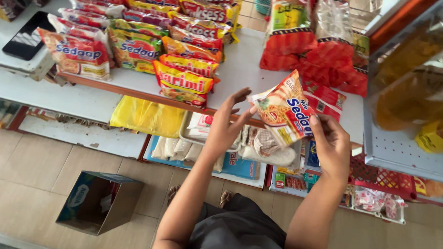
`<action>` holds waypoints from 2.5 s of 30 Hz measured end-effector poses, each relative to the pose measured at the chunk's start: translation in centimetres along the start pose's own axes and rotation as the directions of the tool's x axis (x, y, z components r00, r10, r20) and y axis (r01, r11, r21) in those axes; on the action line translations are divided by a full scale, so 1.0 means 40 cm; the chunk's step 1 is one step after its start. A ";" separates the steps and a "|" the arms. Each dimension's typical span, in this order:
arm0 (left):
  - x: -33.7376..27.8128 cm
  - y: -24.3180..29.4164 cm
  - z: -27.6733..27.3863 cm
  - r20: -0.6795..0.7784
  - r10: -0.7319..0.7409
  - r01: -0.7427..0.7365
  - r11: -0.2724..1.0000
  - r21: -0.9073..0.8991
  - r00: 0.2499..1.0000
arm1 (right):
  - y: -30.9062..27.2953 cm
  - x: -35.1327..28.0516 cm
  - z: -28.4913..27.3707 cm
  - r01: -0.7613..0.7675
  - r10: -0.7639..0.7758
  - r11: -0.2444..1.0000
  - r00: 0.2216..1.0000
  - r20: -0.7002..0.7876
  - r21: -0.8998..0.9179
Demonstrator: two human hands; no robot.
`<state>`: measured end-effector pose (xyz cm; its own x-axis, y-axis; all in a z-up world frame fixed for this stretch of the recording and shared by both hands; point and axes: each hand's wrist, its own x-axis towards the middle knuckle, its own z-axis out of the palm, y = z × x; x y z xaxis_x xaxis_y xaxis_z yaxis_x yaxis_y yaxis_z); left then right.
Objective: The person repeatedly picks up packets of instant noodles from a cardboard box on the floor and places them on a nearby shelf. They handle multiple brands and arrange the packets in rows on the shelf.
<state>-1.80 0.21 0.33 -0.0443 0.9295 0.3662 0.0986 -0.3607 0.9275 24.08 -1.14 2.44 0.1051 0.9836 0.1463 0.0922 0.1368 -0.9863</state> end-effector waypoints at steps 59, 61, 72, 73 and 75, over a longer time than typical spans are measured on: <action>-0.019 -0.196 -0.980 -0.221 -0.014 0.036 0.995 0.098 0.975 | -0.033 0.114 1.089 0.544 -0.242 0.266 0.837 0.491 -0.796; -0.022 -0.200 -0.977 -0.219 -0.026 0.048 0.994 0.093 0.975 | -0.007 0.112 1.102 0.557 -0.376 0.171 0.799 0.468 -0.813; -0.016 -0.199 -0.958 -0.178 -0.041 0.071 0.984 0.166 0.983 | 0.059 0.078 1.171 0.529 -0.411 0.065 0.787 0.460 -0.846; -0.016 -0.197 -0.956 -0.178 -0.040 0.070 0.984 0.165 0.983 | 0.056 0.079 1.172 0.532 -0.406 0.081 0.790 0.459 -0.843; -0.017 -0.195 -0.953 -0.179 -0.036 0.066 0.984 0.163 0.983 | 0.050 0.081 1.175 0.535 -0.391 0.116 0.799 0.457 -0.837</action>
<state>-40.41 -0.57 -4.26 -0.2255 0.9129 0.3401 0.2565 -0.2812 0.9247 -21.94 7.84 -2.66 -0.4042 0.7860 0.4678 0.8956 0.4440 0.0278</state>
